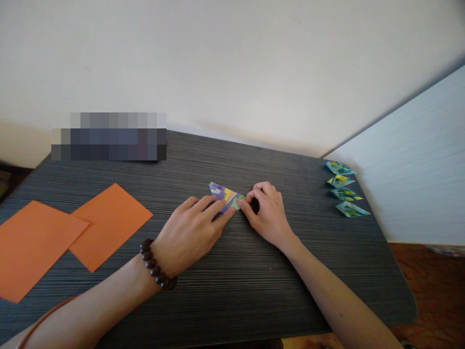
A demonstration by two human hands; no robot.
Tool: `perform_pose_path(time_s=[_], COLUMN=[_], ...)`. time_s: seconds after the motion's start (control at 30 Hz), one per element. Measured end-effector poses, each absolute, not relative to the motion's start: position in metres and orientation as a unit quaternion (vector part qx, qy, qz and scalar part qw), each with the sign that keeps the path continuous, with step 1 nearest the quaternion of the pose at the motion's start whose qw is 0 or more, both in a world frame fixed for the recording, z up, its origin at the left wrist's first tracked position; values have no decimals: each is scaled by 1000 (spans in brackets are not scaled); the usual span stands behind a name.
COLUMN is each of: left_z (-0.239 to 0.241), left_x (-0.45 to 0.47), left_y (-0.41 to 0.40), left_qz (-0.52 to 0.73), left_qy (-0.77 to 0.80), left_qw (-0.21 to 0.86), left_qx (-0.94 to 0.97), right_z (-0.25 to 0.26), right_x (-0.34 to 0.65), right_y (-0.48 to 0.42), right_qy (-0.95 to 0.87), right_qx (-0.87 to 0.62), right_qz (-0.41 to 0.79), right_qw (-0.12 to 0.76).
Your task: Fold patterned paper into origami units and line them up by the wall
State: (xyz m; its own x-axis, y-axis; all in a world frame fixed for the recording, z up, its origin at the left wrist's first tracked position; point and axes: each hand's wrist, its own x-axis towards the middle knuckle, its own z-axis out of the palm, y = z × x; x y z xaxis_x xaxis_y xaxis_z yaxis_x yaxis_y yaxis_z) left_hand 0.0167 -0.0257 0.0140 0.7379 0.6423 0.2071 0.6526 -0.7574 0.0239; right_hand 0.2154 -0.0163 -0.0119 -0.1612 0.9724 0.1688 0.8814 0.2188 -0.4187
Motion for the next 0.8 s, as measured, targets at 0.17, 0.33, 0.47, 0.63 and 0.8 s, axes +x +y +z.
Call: perform_pose_path(time_s=[0.17, 0.33, 0.47, 0.63, 0.8], left_z=[14, 14, 14, 15, 17], left_x=[17, 16, 17, 18, 19], left_y=[-26, -26, -26, -28, -28], left_qz=[-105, -106, -100, -89, -79], left_qy=[-346, -345, -349, -361, -367], left_qw=[26, 22, 16, 6, -4], left_qx=[-932, -932, -932, -928, -927], right_z=[-11, -9, -9, -8, -4], right_x=[215, 215, 216, 222, 229], right_y=[-16, -16, -15, -13, -12], right_qy=[-752, -755, -756, -760, -758], right_qx=[-618, -616, -612, -591, -579], right_qz=[116, 123, 130, 167, 207], right_qw=[196, 189, 193, 214, 219])
